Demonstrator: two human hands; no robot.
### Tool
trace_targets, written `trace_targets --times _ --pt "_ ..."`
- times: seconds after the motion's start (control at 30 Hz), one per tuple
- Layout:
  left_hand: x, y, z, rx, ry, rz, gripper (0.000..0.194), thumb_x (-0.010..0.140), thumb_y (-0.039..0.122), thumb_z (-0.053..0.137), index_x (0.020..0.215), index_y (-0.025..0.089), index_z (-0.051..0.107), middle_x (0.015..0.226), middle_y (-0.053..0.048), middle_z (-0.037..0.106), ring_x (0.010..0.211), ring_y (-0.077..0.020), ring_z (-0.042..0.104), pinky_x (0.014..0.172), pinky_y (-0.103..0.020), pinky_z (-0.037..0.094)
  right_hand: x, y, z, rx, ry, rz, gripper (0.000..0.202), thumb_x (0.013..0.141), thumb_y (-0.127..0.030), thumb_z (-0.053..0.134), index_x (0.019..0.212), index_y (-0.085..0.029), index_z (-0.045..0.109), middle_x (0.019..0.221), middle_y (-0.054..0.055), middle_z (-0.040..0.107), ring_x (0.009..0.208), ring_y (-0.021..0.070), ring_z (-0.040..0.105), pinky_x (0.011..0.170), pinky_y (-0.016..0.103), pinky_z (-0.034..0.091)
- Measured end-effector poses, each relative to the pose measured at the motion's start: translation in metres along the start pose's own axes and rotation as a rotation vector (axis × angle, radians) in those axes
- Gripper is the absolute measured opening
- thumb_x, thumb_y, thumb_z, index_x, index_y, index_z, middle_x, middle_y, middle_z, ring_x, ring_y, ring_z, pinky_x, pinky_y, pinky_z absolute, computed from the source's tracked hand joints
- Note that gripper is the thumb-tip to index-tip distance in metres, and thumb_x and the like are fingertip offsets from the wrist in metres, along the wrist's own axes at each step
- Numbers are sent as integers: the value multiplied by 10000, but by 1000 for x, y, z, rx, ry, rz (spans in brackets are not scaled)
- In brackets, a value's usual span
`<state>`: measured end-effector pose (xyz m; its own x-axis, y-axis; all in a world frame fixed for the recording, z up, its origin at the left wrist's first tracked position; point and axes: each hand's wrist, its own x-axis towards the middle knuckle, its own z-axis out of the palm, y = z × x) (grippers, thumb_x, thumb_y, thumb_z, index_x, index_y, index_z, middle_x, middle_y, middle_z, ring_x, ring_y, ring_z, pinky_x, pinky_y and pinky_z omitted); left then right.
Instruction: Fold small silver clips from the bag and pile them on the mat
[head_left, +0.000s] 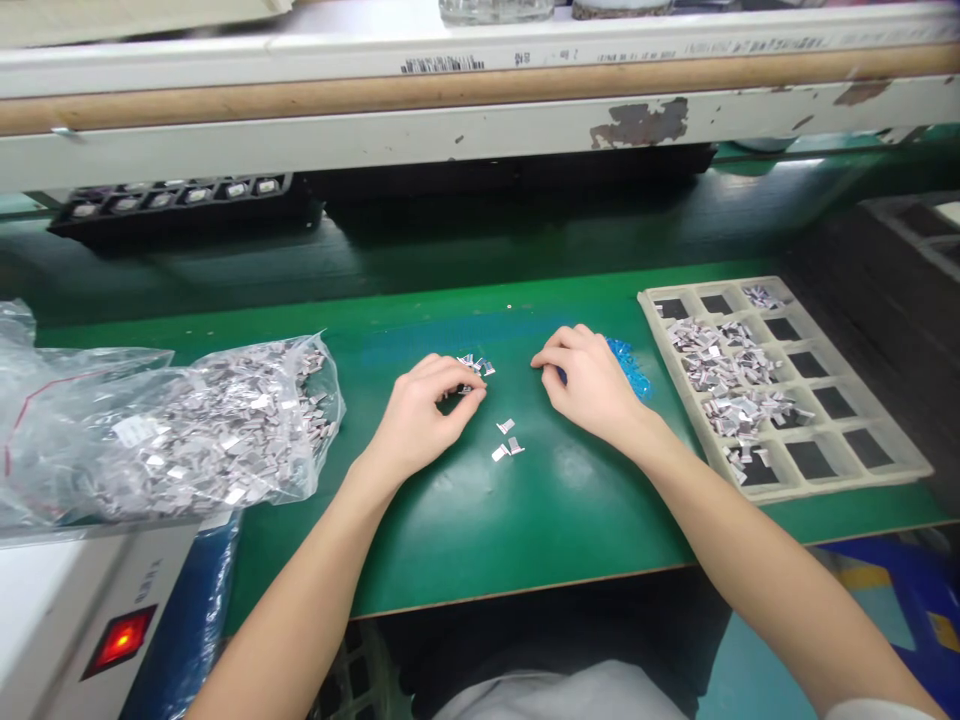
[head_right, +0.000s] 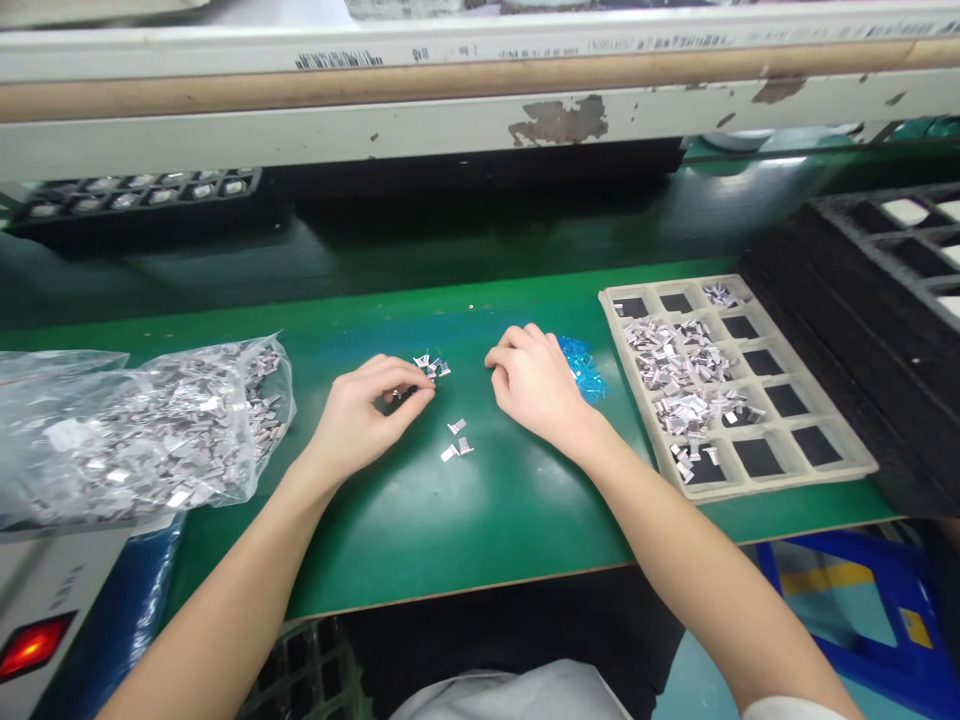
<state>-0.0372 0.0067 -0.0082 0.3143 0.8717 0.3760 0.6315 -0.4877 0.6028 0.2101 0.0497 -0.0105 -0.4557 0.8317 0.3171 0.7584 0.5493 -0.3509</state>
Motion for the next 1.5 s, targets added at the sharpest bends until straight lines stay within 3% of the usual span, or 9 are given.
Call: trace_targets --times 0.13,0.4,0.6,0.8,0.97,1.27,1.4,1.5 --pt "-2 -11 0 202 -16 -31 122 973 265 635 999 216 743 1019 -71 717 954 -246 630 838 -407 522 0 -2 1 0 33 3 242 998 -132 516 961 -202 745 997 87 696 960 268 560 776 408 361" --pt "-3 -13 -3 326 -12 11 169 1005 276 601 1087 194 723 1054 -78 711 984 -262 621 857 -423 537 -1 -8 5 -2 7 -6 217 1019 -151 521 947 -193 721 990 80 687 952 249 559 801 385 337" --pt "-3 -16 -4 349 -22 0 180 1021 278 575 1007 199 736 1021 -81 695 974 -267 619 827 -420 535 -3 -10 9 -12 1 -38 221 1026 -151 520 947 -189 722 986 80 681 949 246 556 807 383 327" --pt "-3 -14 -3 309 -39 48 231 1014 242 571 1173 211 736 1075 -83 697 989 -265 605 868 -430 537 -4 -14 12 -9 -22 -68 209 1023 -142 526 967 -176 725 1008 80 682 948 235 552 820 380 327" --pt "-2 -12 -4 298 -32 66 171 984 248 615 1082 197 745 1046 -85 695 953 -261 589 833 -424 532 -5 -15 12 -19 -24 -93 211 1027 -147 532 970 -171 733 998 75 679 928 228 543 802 373 324" --pt "0 -9 -6 119 -35 23 112 995 225 612 938 209 707 957 -51 733 939 -233 617 839 -380 495 -7 -16 13 9 -6 -130 207 1040 -164 519 1007 -177 723 1001 82 674 926 233 546 799 382 348" --pt "0 -1 -5 -93 14 -127 78 953 261 680 927 207 729 865 -22 726 764 -175 617 724 -326 482 -8 -19 12 97 25 -246 230 1062 -211 528 1240 -179 671 1103 99 680 1005 249 566 838 391 408" --pt "1 4 -4 -281 24 -227 115 918 311 731 934 198 746 872 -30 741 760 -173 647 710 -315 502 -9 -22 13 129 66 -350 245 1080 -220 513 1281 -191 649 1124 102 693 1011 249 578 828 393 424"
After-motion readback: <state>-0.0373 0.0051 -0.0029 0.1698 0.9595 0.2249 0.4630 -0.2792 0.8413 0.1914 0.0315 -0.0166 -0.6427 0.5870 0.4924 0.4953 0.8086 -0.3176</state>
